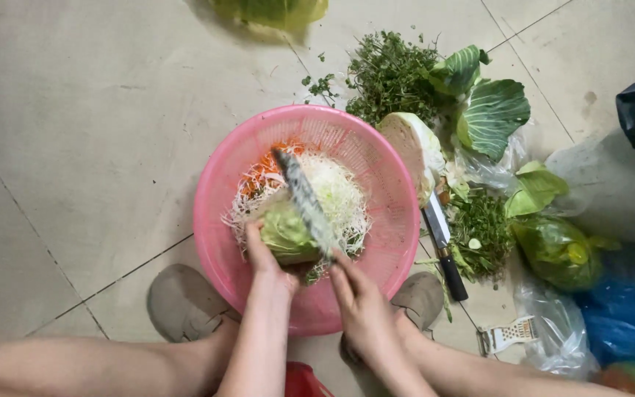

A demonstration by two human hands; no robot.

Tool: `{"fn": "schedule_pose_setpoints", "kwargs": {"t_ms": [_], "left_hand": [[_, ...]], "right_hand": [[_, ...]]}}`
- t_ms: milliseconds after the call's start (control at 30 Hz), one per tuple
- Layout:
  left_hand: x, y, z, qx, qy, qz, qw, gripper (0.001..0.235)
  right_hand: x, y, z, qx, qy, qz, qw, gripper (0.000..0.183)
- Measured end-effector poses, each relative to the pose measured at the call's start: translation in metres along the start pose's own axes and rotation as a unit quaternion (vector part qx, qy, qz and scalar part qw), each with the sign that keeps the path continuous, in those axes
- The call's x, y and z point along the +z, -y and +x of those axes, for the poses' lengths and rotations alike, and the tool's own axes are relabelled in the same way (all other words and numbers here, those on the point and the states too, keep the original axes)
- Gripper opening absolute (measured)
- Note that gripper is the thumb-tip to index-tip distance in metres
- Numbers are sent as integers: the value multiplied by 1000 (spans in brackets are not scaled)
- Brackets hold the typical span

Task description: The person is using a grater and a cleaver to shred carrots and cabbage into a basket.

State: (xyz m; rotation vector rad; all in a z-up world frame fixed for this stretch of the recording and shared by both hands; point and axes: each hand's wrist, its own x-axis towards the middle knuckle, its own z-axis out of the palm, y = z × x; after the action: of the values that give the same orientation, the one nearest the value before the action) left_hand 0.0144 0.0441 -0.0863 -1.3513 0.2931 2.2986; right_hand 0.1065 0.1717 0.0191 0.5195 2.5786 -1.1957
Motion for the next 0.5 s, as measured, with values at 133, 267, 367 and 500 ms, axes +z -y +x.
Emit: {"fn": "schedule_pose_setpoints", "kwargs": {"t_ms": [133,267,367,500], "left_hand": [[24,-2,-32,15,4,50,999,67],[-21,-6,33,107,183,-29,977,71],[5,-3,-7,33,-10,19,999,70],[15,0,-21,2,24,83,996,69]], "right_hand": [[-8,-16,4,32,17,87,996,44],[-2,-29,-55,-65,39,34,997,47],[1,4,-11,15,12,38,999,44],[-3,-19,20,26,9,91,996,42]]}}
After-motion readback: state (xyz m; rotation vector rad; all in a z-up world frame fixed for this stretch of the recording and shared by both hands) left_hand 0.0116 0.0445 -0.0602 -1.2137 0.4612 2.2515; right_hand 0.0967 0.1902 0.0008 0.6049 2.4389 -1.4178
